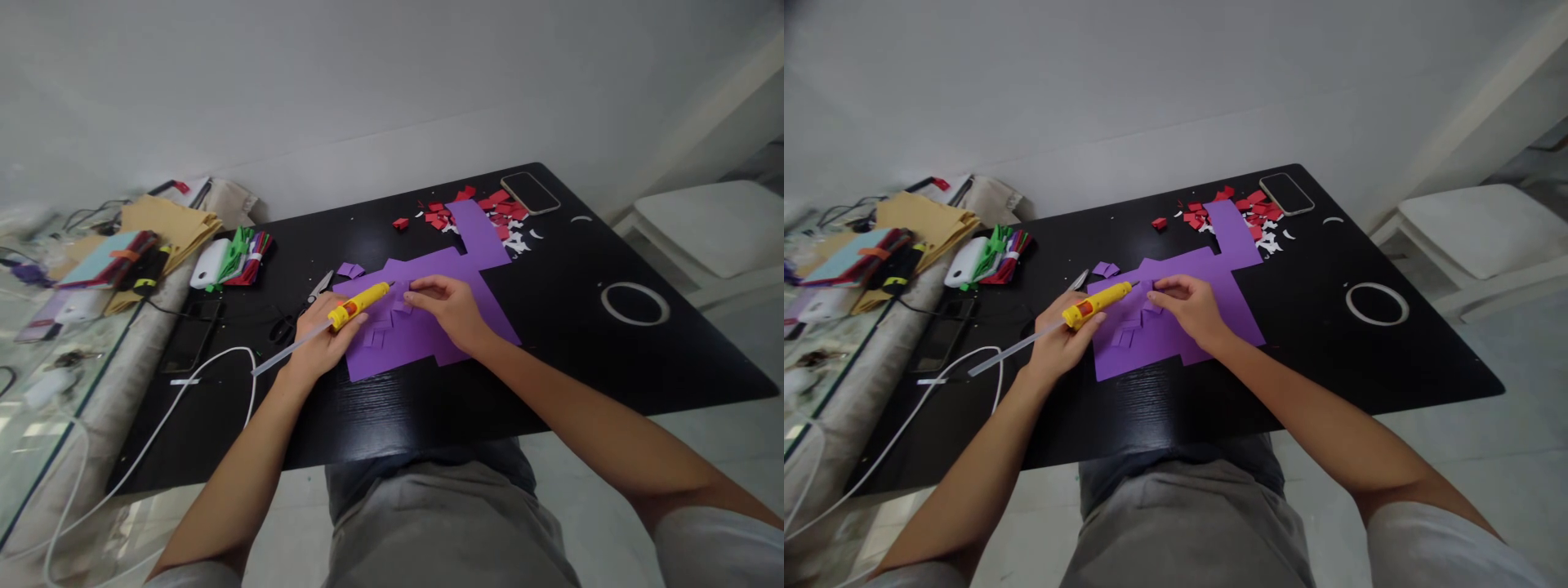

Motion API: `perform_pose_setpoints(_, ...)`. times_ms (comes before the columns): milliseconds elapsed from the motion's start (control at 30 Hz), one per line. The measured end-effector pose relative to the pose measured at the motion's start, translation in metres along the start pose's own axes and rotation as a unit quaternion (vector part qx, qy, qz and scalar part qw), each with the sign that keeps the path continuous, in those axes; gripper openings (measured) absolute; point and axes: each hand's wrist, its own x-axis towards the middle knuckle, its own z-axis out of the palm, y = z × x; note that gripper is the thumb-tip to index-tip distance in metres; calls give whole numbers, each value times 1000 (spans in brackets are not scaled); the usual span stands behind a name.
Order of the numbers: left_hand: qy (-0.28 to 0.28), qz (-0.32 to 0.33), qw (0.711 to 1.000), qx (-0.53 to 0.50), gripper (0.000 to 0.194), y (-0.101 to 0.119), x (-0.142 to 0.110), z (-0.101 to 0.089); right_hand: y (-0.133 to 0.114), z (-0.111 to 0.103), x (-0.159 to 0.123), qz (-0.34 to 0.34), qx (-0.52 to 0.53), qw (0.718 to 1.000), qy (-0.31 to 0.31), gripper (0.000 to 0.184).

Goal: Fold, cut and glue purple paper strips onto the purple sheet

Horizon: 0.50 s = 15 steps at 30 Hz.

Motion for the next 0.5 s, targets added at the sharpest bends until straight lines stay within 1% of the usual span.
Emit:
perform_pose_setpoints(133,-37,8,999,-7,19,2,0,-1,-3,1,1,40,59,997,-2,35)
perform_pose_setpoints(233,-51,20,998,-12,24,2,-1,-1,-3,1,2,52,83,995,-4,35)
perform_pose_setpoints(333,-54,14,998,-9,28,1,-1,0,-2,1,2,50,87,995,-5,35)
perform_pose_setpoints(500,-66,-11,998,-3,31,0,-1,0,0,-1,3,35,62,997,-9,33)
